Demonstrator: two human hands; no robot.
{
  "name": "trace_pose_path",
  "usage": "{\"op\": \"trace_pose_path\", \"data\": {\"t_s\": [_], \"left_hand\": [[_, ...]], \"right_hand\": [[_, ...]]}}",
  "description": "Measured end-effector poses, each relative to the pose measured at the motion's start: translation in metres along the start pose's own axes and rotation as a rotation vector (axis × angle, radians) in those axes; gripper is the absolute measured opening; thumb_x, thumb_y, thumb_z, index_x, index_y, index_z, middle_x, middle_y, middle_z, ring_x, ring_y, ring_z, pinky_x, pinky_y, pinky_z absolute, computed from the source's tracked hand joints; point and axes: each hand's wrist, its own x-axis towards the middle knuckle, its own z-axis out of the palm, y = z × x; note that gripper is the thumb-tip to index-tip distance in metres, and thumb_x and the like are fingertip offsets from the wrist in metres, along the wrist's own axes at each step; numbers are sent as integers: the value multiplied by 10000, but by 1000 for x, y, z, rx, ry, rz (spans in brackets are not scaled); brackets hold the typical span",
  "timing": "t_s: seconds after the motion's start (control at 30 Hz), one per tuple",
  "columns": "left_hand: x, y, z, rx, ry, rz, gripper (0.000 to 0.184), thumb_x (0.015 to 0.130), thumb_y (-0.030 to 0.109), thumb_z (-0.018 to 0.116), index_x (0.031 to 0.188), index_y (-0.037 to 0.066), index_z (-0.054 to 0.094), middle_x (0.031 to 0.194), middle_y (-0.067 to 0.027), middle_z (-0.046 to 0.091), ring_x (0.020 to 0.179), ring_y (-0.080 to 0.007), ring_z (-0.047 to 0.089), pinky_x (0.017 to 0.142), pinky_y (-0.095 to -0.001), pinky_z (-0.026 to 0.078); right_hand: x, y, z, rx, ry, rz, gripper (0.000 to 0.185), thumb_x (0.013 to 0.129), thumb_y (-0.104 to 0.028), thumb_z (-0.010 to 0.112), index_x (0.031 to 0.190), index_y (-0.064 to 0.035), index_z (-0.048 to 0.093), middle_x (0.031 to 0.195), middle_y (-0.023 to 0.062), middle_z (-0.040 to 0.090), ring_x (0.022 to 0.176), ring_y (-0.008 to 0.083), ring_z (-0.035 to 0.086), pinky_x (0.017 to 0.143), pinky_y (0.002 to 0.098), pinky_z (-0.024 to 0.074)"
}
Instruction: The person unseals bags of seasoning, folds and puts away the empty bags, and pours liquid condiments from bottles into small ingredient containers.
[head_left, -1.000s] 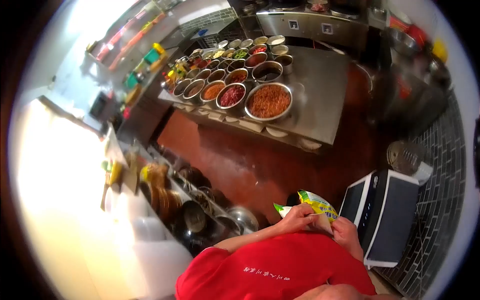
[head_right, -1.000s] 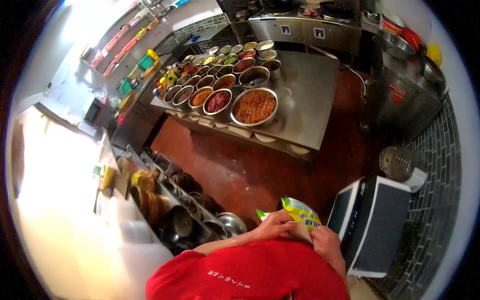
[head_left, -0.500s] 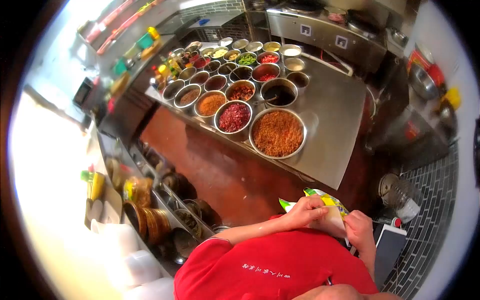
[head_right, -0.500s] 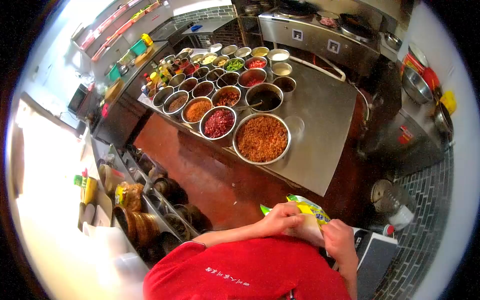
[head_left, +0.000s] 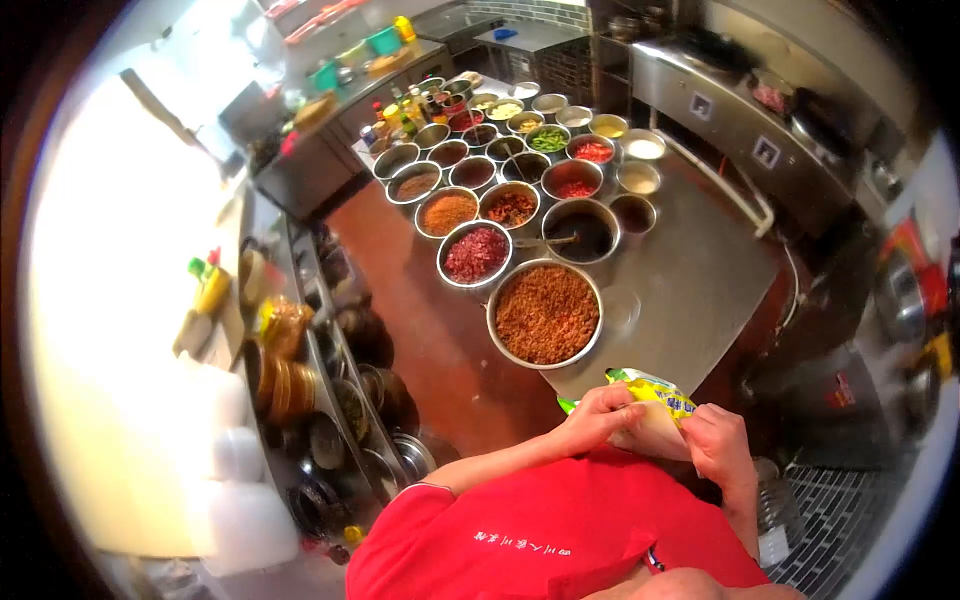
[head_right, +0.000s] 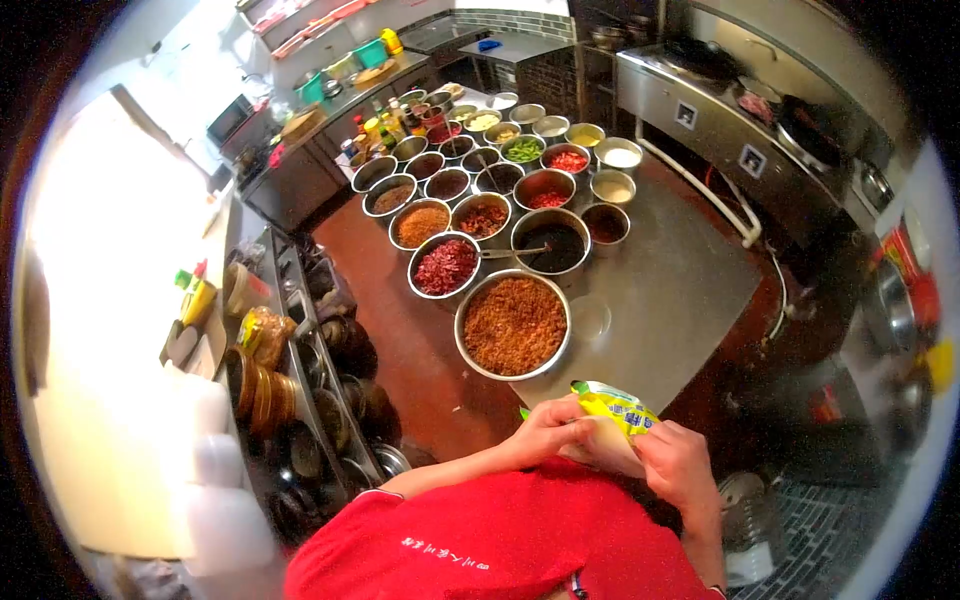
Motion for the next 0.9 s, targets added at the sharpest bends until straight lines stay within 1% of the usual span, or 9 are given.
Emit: {"op": "trace_pose_path", "data": {"t_s": [0.03, 0.13, 0.23, 0.33, 0.47, 0.6, 0.7, 0.8, 0.9], "left_hand": [[7, -3, 8, -55, 52, -6, 301, 982, 233, 656, 774, 16, 666, 811, -45, 613, 793, -138, 545, 718, -317, 447], [25, -17, 9, 82, 15, -72, 178, 991, 145, 618, 915, -2, 683, 1032, -63, 611, 939, -138, 569, 823, -312, 468], [38, -36, 14, -101, 55, -202, 204, 996, 159, 608, 877, -2, 651, 990, -56, 594, 896, -137, 548, 800, -311, 453], [51, -26, 6, 56, 22, -142, 241, 997, 183, 611, 836, 3, 613, 940, -44, 571, 858, -134, 519, 770, -312, 435], [63, -39, 3, -1, 48, -73, 273, 984, 200, 634, 803, 4, 583, 854, -28, 550, 836, -134, 499, 754, -313, 424], [70, -53, 7, 19, 141, -197, 239, 986, 206, 640, 866, -1, 635, 917, -38, 587, 900, -142, 543, 809, -311, 451], [78, -54, 13, -127, 229, -245, 230, 990, 209, 632, 943, -12, 675, 962, -40, 608, 959, -145, 573, 854, -303, 463], [97, -58, 37, -204, 541, -182, 263, 966, 208, 638, 813, -3, 670, 823, -37, 577, 844, -126, 574, 745, -292, 466], [113, -59, 54, 47, 605, -217, 230, 946, 180, 634, 834, -16, 679, 856, -61, 603, 871, -168, 583, 779, -322, 466]], "right_hand": [[5, 14, -6, 10, -4, -17, 69, 730, -36, 685, 763, -42, 625, 711, 117, 562, 666, 328, 582, 568, 426, 460], [13, 45, -12, 41, -38, -49, 61, 737, -40, 676, 753, -46, 617, 706, 115, 557, 669, 332, 581, 570, 429, 461], [22, 61, -17, 38, -82, -61, 53, 749, -54, 666, 749, -45, 613, 706, 118, 557, 672, 337, 580, 572, 434, 459], [27, 68, -15, 30, -119, -26, 34, 765, -72, 654, 767, -53, 625, 719, 115, 567, 681, 333, 588, 581, 436, 468], [44, 83, -12, 30, -183, 1, 30, 776, -88, 635, 798, -69, 643, 743, 105, 585, 700, 324, 604, 601, 436, 490], [62, 114, -8, 94, -269, -50, 28, 764, -86, 628, 785, -67, 630, 743, 106, 581, 714, 323, 606, 610, 434, 494], [83, 137, -7, 122, -287, -137, 65, 724, -78, 654, 752, -46, 605, 725, 117, 564, 709, 336, 595, 603, 437, 479], [93, 182, 5, 202, -372, -261, 69, 730, -89, 652, 752, -57, 594, 744, 107, 575, 728, 326, 604, 620, 436, 495], [102, 220, -7, 213, -405, -399, 66, 748, -92, 649, 783, -74, 595, 781, 82, 598, 758, 301, 627, 646, 414, 525]]}}
